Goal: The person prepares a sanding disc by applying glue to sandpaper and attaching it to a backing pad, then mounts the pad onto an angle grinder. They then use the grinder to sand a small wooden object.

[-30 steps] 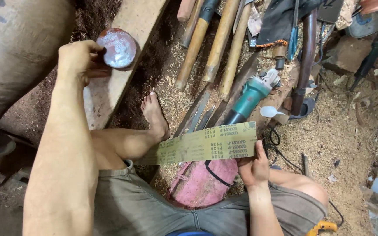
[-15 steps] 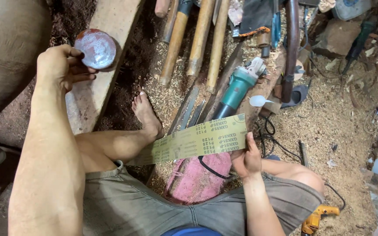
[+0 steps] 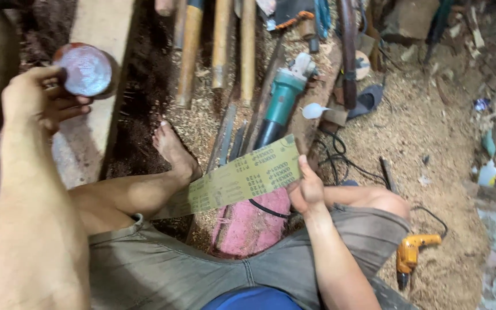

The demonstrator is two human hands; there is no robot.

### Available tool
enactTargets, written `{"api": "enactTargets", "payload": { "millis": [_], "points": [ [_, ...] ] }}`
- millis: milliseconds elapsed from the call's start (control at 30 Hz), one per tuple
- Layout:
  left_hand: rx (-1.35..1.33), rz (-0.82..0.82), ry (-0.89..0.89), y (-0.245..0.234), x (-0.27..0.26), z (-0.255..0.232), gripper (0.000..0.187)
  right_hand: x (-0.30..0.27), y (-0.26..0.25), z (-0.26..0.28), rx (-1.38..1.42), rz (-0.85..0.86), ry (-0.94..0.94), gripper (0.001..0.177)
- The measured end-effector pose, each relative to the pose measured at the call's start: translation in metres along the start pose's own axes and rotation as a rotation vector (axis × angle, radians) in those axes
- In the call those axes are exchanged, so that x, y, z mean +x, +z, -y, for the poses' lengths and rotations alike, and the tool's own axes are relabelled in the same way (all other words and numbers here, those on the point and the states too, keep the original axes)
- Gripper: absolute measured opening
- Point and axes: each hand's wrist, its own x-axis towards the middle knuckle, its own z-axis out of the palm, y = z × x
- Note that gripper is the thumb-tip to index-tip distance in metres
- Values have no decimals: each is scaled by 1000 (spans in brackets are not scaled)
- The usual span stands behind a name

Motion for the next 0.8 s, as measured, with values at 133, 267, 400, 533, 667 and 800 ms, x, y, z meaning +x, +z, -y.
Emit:
{"api": "enactTargets", "payload": {
  "millis": [133, 267, 400, 533, 667, 800],
  "points": [
    [-51, 75, 13, -7, 14, 11, 49, 8, -17, -8, 48, 7, -32, 51],
    [253, -119, 349, 26, -37, 0, 40, 10, -39, -10, 169, 12, -68, 50],
    [538, -20, 1157, 118, -122, 8, 20, 3, -38, -7, 255, -32, -50, 53],
    [732, 411, 1174, 282, -187, 71, 45, -7, -53, -9, 309, -40, -49, 55],
    [1075, 492, 755, 398, -185, 123, 74, -12, -64, -4, 263, -97, -29, 61],
    [1101, 293, 645, 439, -170, 155, 58, -11, -85, -9, 196, -97, 30, 66]
  ]
}}
